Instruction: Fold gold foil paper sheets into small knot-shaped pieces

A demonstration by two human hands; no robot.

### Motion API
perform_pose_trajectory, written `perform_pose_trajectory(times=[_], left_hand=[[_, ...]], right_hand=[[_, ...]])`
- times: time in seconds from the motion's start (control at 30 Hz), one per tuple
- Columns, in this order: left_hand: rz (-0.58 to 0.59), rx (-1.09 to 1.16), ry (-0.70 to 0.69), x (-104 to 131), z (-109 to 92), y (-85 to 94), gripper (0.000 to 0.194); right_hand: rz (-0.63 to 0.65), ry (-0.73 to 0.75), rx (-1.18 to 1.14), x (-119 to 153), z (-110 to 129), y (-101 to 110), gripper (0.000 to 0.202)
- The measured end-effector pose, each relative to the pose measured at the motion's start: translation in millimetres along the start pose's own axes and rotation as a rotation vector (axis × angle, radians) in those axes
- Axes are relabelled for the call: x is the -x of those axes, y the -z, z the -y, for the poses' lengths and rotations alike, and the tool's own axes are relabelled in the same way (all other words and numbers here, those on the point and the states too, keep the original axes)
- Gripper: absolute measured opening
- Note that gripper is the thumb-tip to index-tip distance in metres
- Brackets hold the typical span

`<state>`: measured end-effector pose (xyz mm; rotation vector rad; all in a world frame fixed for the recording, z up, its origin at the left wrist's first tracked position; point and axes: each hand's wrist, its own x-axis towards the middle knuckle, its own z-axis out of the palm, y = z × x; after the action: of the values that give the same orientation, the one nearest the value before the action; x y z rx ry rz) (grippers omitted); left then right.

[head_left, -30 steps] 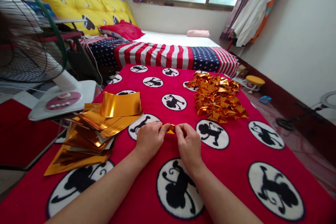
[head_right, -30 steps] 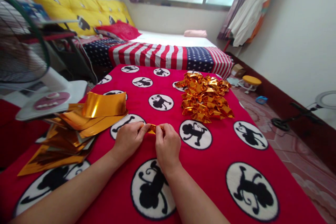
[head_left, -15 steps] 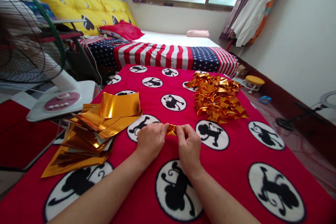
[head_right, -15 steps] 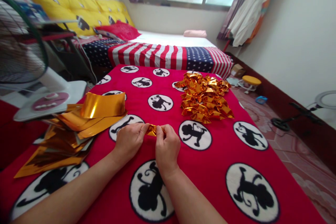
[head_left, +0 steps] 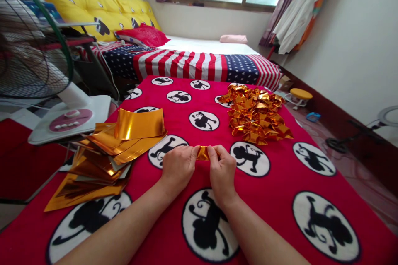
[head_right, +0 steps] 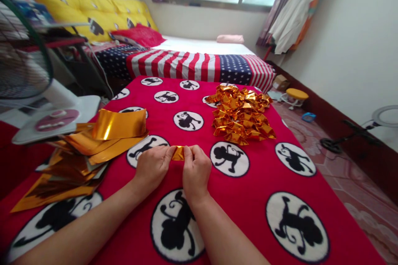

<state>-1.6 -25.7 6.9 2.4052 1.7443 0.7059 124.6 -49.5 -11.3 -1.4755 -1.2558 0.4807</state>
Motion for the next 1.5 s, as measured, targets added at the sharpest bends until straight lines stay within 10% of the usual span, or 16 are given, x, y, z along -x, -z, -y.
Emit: perform_pose_trajectory(times=[1.5], left_hand=[[0.098, -0.048, 0.204, -7, -3, 1.4, 0.056]], right_hand=[[-0.068, 0.075, 0.094, -4, 5, -15, 0.035]])
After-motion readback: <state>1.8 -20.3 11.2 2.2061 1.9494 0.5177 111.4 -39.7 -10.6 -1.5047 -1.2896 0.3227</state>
